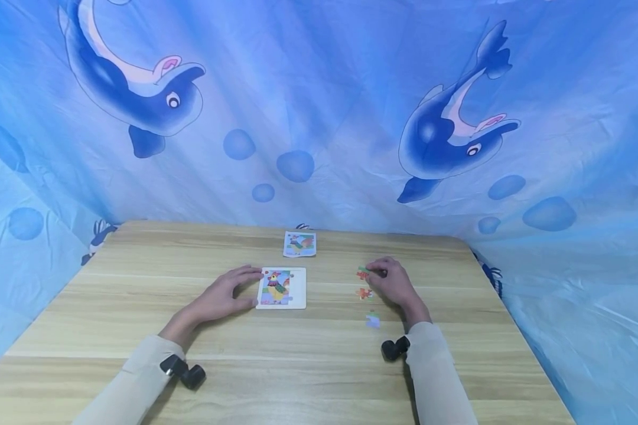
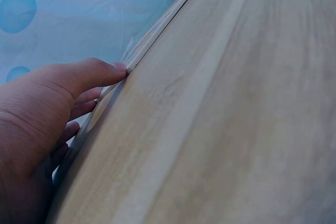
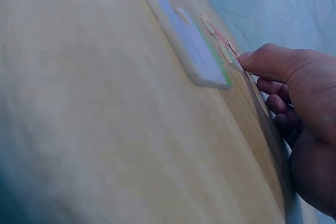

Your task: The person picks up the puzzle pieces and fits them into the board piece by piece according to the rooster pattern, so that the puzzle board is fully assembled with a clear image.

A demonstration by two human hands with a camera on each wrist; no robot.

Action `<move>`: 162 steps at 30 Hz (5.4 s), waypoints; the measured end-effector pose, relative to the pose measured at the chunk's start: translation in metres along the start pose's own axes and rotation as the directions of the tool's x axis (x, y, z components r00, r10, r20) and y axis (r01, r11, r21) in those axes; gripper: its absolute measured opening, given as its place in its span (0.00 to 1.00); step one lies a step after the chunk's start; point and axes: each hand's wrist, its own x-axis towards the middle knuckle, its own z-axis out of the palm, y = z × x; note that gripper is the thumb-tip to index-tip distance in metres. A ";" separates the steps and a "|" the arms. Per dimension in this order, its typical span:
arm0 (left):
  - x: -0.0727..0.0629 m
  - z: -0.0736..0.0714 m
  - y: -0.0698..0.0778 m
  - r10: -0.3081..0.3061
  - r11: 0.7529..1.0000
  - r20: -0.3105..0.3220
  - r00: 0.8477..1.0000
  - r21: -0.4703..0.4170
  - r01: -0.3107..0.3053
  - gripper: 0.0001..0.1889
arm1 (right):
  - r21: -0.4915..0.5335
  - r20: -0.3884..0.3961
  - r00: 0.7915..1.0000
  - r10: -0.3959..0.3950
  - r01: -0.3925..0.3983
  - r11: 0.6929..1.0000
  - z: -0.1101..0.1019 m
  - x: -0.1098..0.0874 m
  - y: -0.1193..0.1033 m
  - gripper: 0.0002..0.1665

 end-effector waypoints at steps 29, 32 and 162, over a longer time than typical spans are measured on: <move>0.000 0.000 -0.003 0.004 1.000 0.005 1.000 0.008 -0.004 0.34 | 0.002 -0.047 0.997 0.057 -0.057 0.998 0.000 0.000 -0.011 0.17; 0.000 0.000 -0.003 0.002 1.000 0.006 1.000 0.009 -0.002 0.34 | 0.008 -0.036 0.998 0.049 -0.049 0.999 0.004 0.002 -0.015 0.18; 0.004 0.004 0.003 0.008 1.000 0.003 1.000 0.024 -0.008 0.34 | 0.042 0.158 0.986 -0.054 0.048 0.998 0.056 0.010 -0.085 0.18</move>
